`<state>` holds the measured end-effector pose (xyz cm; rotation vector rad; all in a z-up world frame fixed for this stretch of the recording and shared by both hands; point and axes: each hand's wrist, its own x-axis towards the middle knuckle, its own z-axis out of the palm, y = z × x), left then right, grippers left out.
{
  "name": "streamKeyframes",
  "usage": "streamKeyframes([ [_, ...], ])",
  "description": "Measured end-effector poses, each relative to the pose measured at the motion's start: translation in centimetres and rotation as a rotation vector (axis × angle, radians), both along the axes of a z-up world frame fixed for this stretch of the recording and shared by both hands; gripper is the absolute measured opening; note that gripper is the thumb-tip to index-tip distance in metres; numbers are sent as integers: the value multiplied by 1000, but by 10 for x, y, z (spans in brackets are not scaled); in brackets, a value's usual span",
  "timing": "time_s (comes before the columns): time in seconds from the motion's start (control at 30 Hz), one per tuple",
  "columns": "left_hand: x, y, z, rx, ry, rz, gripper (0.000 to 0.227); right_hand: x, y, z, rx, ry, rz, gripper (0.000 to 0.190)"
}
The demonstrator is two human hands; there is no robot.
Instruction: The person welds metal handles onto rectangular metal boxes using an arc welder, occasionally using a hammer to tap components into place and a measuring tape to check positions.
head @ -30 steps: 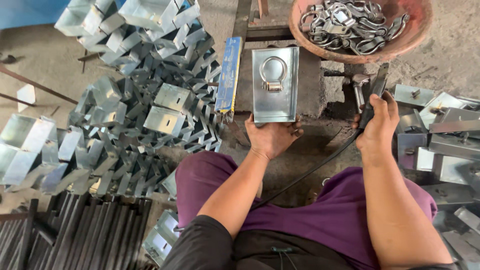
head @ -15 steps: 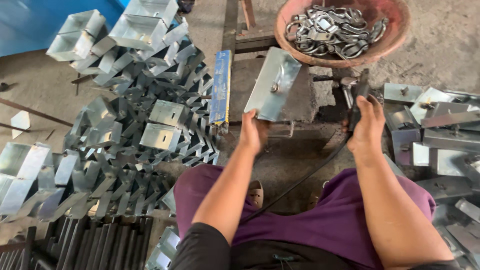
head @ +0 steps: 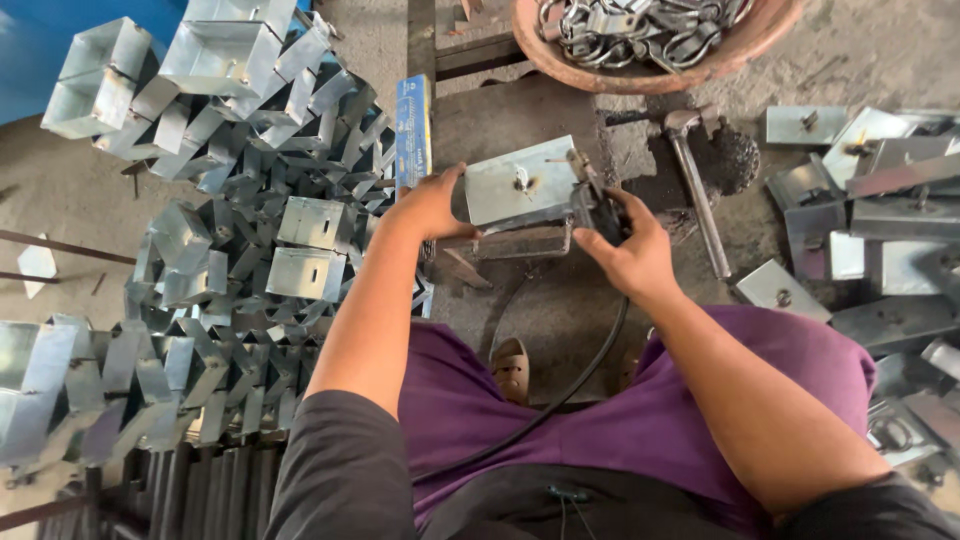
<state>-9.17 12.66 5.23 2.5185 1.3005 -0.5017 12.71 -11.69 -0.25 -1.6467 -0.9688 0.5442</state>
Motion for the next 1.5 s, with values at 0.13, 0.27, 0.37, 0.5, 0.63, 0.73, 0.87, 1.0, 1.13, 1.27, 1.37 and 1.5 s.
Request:
streamKeyframes([
  [0.13,11,-4,13,43,123,11,129,-15,4,1,-46,50,39,81],
  [0.27,17,-8,16,33,166,54,129,-23,5,3,-13,32,81,83],
  [0.37,16,-7,14,28,174,78,127,-24,8,4,46,13,98,83],
  [0.5,10,-4,10,30,90,85,116,-27,7,11,39,-7,109,77],
  [0.63,13,-7,14,23,140,90,123,-26,5,16,39,68,127,77],
  [0.73,14,-5,16,9,147,80,122,-27,4,15,65,29,133,74],
  [0.87,11,-4,12,22,116,55,126,-26,6,10,100,-41,132,76],
  [1.0,14,-7,15,10,130,87,126,-25,5,8,76,36,156,74],
  [1.13,14,-5,13,-15,164,122,127,-25,5,5,-2,80,123,77],
  [1.27,3,4,1,42,84,54,125,-25,10,2,-87,129,102,82],
  [1.37,-3,9,-11,44,36,6,127,-24,8,-4,-69,100,107,82],
  [1.5,-4,12,-16,-5,76,61,131,-24,7,-9,-36,125,122,81],
])
